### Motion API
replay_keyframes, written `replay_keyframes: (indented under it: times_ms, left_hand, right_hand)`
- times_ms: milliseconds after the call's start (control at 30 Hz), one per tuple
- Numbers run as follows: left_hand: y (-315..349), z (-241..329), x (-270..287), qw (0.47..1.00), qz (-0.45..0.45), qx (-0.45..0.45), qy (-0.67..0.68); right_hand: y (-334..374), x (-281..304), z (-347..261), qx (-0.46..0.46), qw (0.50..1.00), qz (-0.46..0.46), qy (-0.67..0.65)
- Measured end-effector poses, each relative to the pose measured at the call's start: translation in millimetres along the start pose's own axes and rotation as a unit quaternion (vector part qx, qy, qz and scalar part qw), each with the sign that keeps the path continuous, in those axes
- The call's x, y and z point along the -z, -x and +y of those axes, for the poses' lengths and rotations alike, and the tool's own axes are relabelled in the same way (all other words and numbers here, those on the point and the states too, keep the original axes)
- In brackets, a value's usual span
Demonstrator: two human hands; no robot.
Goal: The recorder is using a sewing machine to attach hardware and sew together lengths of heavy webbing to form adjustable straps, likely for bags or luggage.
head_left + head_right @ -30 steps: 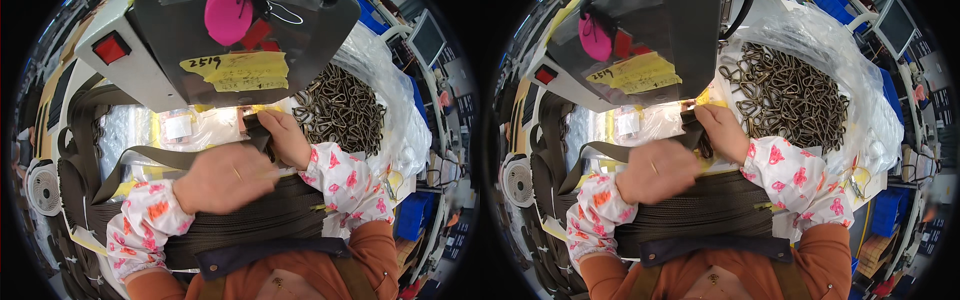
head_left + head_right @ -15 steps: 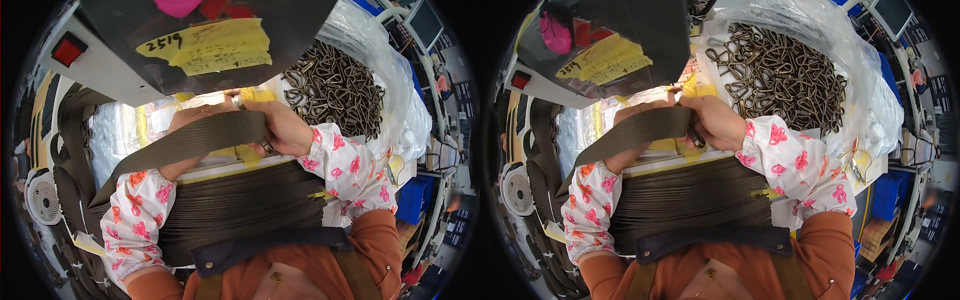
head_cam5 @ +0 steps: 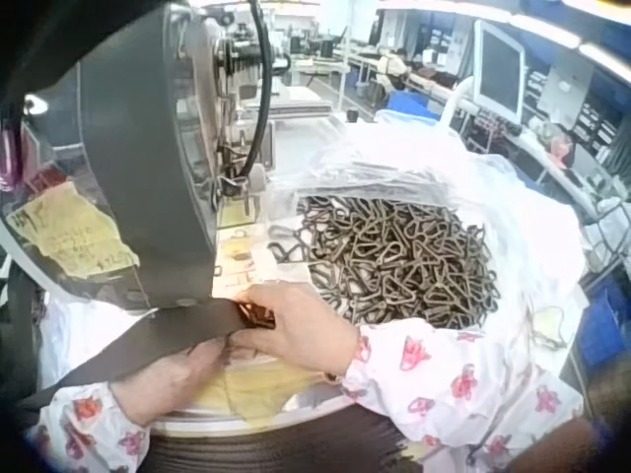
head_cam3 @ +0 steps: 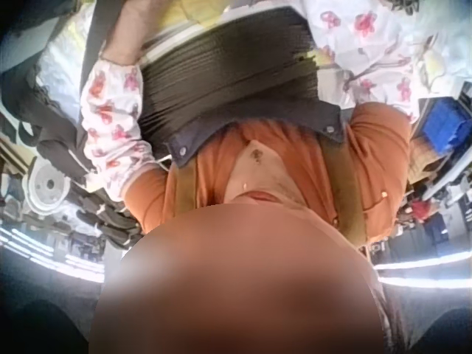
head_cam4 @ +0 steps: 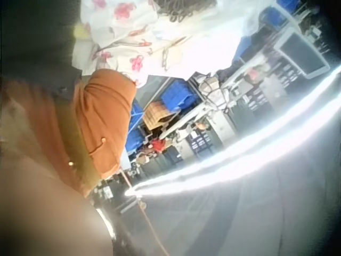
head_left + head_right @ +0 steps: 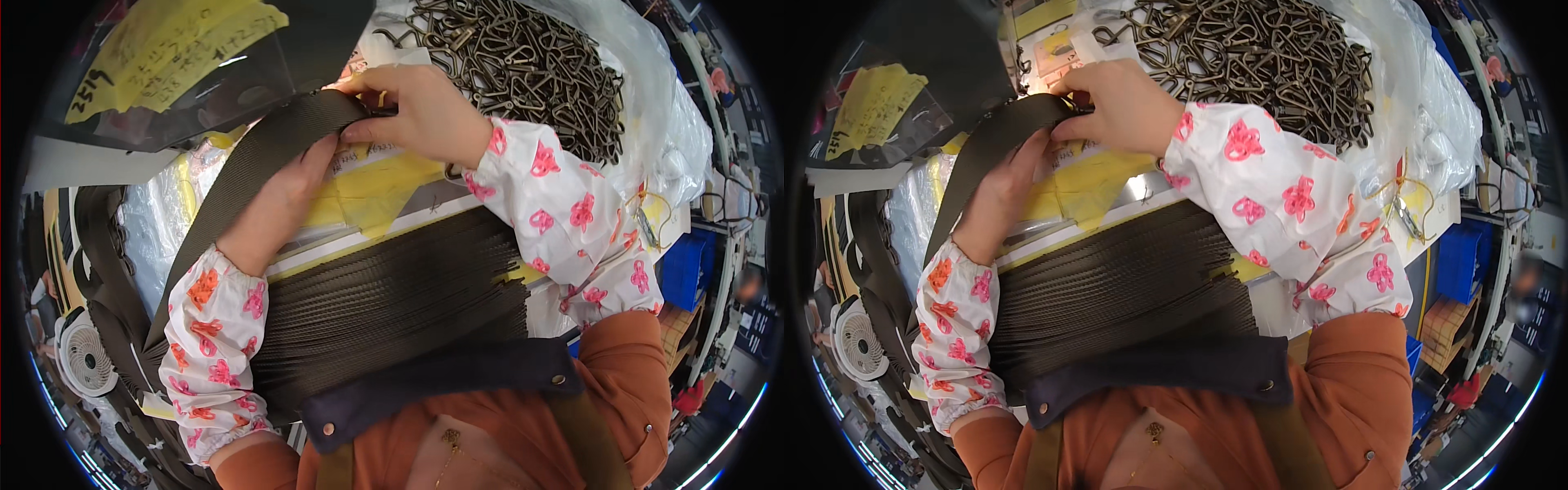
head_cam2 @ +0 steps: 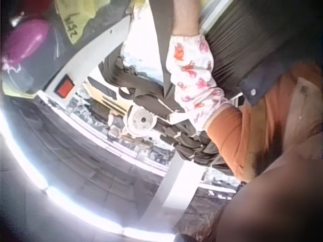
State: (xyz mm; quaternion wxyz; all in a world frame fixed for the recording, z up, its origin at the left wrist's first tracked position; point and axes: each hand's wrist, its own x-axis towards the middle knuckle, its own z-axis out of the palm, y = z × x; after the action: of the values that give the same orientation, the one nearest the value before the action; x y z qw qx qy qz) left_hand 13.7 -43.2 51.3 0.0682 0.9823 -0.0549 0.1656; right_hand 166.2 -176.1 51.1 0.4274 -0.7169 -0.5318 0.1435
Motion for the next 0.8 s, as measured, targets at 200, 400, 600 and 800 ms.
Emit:
replay_keyframes:
  times_ms: [200,400,600,800]
  left_hand:
    - [-2,4,15,0.999,-0.029,0.006,0.016]
    - [8,-11,2,0.991,-0.014,0.019,0.133]
    - [7,-3,6,0.991,0.004,0.025,0.133]
    - [11,-14,4,0.986,-0.129,0.047,0.095]
  right_hand:
    - [-11,6,9,0.081,0.996,-0.032,0.009]
    - [-9,7,9,0.065,0.995,-0.055,0.059]
    - [-11,11,2,0.091,0.993,-0.078,0.003]
    - [-11,14,3,0.087,0.992,-0.089,0.017]
